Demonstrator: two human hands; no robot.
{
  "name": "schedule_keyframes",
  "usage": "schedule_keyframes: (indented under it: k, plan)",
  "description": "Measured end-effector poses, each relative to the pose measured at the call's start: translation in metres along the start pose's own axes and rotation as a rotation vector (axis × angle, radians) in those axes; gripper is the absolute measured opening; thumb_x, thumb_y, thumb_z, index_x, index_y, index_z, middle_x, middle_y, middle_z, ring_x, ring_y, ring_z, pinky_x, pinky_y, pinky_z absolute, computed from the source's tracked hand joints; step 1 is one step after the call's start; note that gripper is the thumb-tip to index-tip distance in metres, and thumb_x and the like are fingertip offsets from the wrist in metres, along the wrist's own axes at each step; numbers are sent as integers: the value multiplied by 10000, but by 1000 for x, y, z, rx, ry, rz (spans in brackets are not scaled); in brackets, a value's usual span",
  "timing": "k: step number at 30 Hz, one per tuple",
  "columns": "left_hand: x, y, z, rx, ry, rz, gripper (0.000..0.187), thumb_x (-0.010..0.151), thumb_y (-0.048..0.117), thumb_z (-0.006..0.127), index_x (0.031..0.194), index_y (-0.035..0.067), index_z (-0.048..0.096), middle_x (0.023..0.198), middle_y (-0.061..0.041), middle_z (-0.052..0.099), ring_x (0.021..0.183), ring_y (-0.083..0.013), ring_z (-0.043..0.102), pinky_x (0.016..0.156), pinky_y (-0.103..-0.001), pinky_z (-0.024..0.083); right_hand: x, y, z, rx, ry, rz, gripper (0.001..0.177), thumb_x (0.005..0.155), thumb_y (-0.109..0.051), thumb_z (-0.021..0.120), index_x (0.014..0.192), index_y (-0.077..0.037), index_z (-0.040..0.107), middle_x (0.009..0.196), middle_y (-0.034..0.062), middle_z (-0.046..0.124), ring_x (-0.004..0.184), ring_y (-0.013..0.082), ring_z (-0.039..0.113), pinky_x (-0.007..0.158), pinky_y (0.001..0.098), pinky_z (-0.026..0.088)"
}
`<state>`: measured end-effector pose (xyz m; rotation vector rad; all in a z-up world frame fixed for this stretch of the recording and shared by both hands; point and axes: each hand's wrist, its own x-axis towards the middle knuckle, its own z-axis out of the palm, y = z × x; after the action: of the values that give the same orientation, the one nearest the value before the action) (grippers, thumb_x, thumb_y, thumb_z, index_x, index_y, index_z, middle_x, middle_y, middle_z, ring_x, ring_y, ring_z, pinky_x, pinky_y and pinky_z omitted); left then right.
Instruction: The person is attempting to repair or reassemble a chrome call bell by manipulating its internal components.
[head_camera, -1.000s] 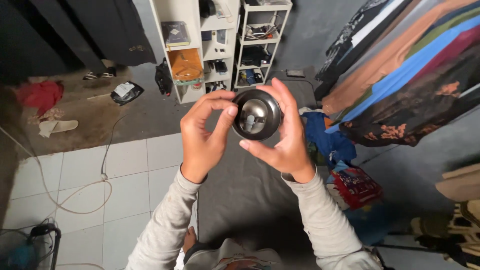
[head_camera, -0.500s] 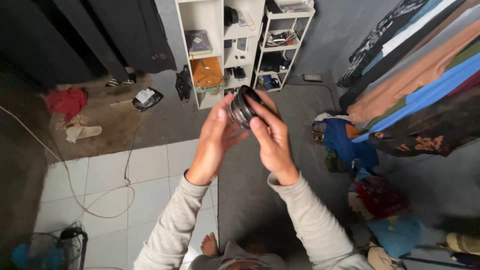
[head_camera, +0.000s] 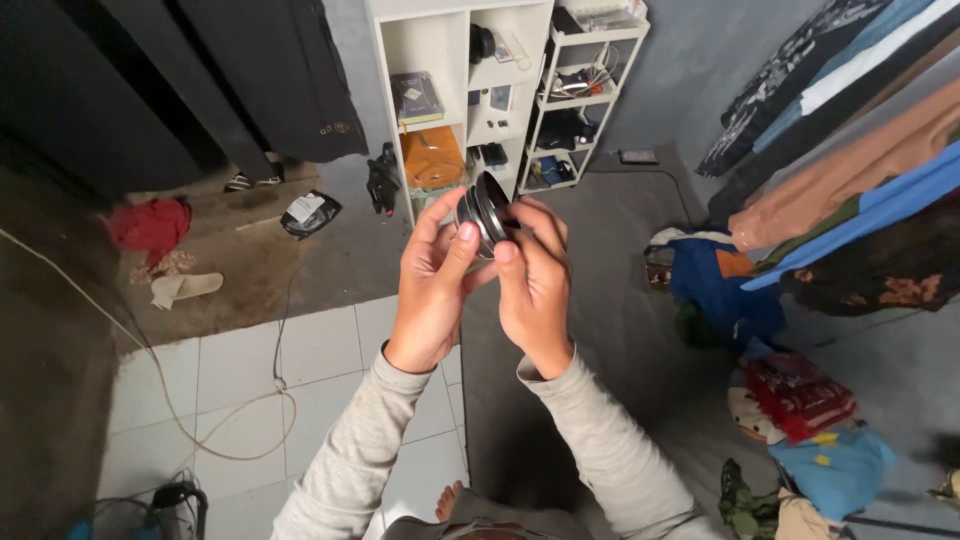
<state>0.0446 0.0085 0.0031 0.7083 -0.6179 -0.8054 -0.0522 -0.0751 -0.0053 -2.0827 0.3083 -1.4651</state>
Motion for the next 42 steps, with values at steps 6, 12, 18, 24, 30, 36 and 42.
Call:
schedule_keyframes:
  k: [6,12,18,24,30,36,42]
  plan:
    - [10,11,-15,3,20,-20,534,1039,211,608,1529,85,438,1231,-43,684,1099,-126,666,919,-352,596,2,-1,16,132,-31,48,221,1072,-178,619,1143,6,718,1251,109,708,1324,303,604,1124,391,475]
    - [32,1,-29,-19,18,18,533,1059,216,612,1542,78,434,1213,-52,684,1055,-130,667,905,-324,588,14,2,15,49,-112,46,310,989,-98,685,1281,4,676,1369,142,665,1361,316,569,1155,396,446]
    - [72,-22,-38,1,83,22,436,1036,246,625,1416,84,486,1139,-30,689,996,-121,676,860,-318,590,27,35,14,157,-133,163,311,983,-67,692,1287,-5,674,1366,126,675,1293,258,639,1135,354,465]
    - [121,-33,-29,113,95,66,387,1035,275,645,1353,90,526,1152,-12,689,994,-96,654,808,-282,547,46,98,15,226,-133,287,324,980,-76,734,1285,21,683,1170,81,742,1079,152,644,1006,313,521]
    - [177,-57,-13,180,85,170,334,1078,296,604,1331,92,524,1135,-5,665,982,-90,623,834,-277,508,85,150,13,548,-183,377,259,1012,-103,721,1234,26,682,1134,59,721,1041,114,641,949,291,529]
    - [231,-70,10,-52,41,201,427,1166,424,443,1351,50,536,1200,-64,633,1071,-157,613,969,-344,512,128,183,5,333,-166,206,276,946,-83,782,1208,-20,722,1170,75,702,986,148,601,910,306,528]
    - [271,-87,23,-325,47,12,663,1084,582,284,1352,34,545,1266,-237,660,1142,-332,654,995,-456,540,172,189,-17,41,-191,-51,393,850,-119,849,1221,-83,727,1299,94,666,1176,278,626,982,371,528]
